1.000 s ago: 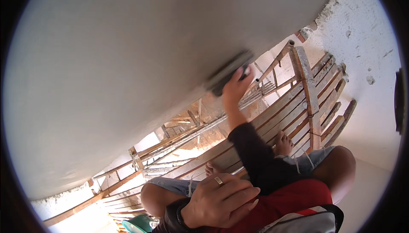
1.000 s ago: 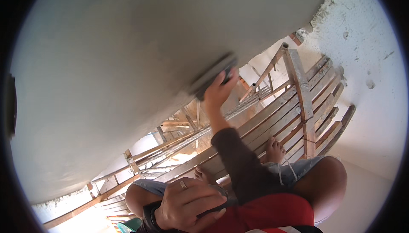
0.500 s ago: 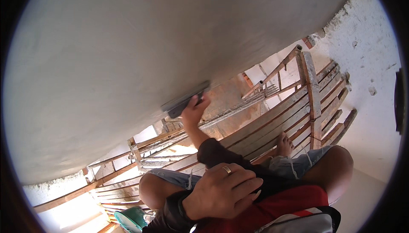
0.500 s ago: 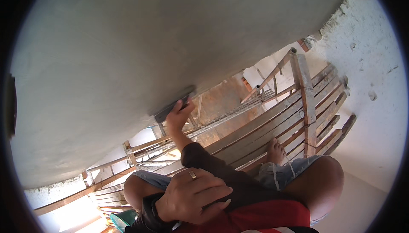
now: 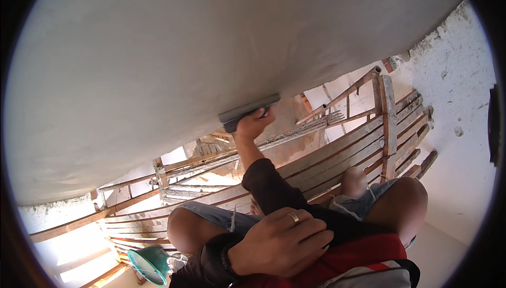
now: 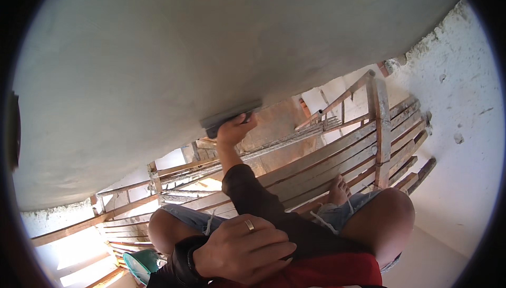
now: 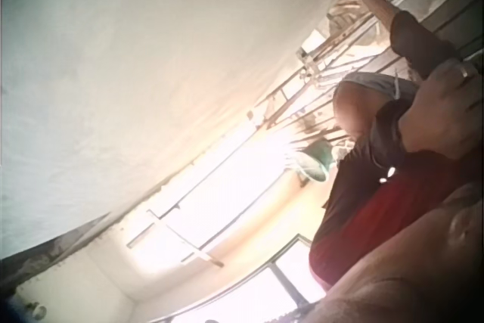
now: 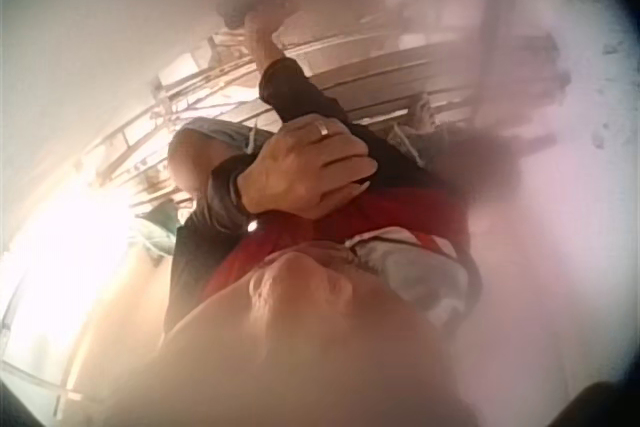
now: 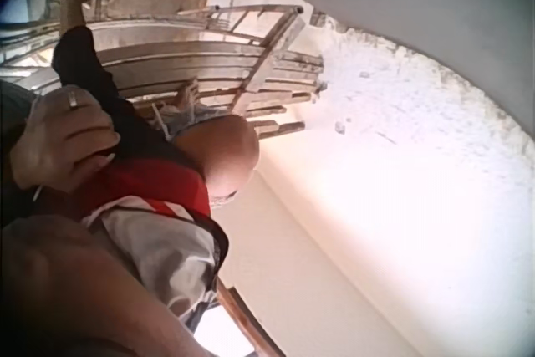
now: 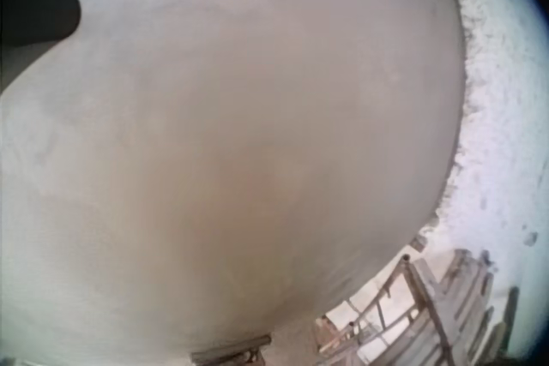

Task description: The person uses a rectangular plastering tool to smooth a grey surface on a wall.

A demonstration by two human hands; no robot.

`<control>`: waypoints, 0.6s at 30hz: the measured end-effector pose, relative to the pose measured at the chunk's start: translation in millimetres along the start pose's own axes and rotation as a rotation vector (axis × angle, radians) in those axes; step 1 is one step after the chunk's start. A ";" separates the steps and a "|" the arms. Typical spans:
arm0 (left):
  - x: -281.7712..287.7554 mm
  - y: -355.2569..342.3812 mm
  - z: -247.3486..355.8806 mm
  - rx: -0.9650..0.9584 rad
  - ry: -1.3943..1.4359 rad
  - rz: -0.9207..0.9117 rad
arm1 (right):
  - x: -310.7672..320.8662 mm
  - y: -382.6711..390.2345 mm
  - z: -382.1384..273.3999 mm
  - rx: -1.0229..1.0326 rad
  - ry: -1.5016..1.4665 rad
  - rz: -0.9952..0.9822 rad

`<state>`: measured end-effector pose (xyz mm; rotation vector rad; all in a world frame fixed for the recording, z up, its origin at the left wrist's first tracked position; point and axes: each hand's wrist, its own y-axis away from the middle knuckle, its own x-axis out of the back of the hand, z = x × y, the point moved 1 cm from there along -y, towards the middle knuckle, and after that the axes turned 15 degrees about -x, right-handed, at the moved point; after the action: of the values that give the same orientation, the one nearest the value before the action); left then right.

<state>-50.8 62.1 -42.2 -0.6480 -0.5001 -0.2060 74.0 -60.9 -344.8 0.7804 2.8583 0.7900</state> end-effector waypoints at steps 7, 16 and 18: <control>3.5 0.2 -8.8 0.033 -0.085 -0.028 | 10.4 -41.0 11.5 0.023 -0.064 -0.171; 7.5 4.7 3.2 0.014 -0.036 -0.005 | 34.6 -220.6 -71.2 0.105 -0.095 0.098; 2.5 -3.7 1.2 -0.030 0.021 -0.009 | 24.0 -195.8 -19.0 0.144 -0.055 0.126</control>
<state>-50.4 59.8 -38.1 -0.6721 -0.4805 -0.2284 -39.7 -202.3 -424.6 0.9925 2.8645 0.5705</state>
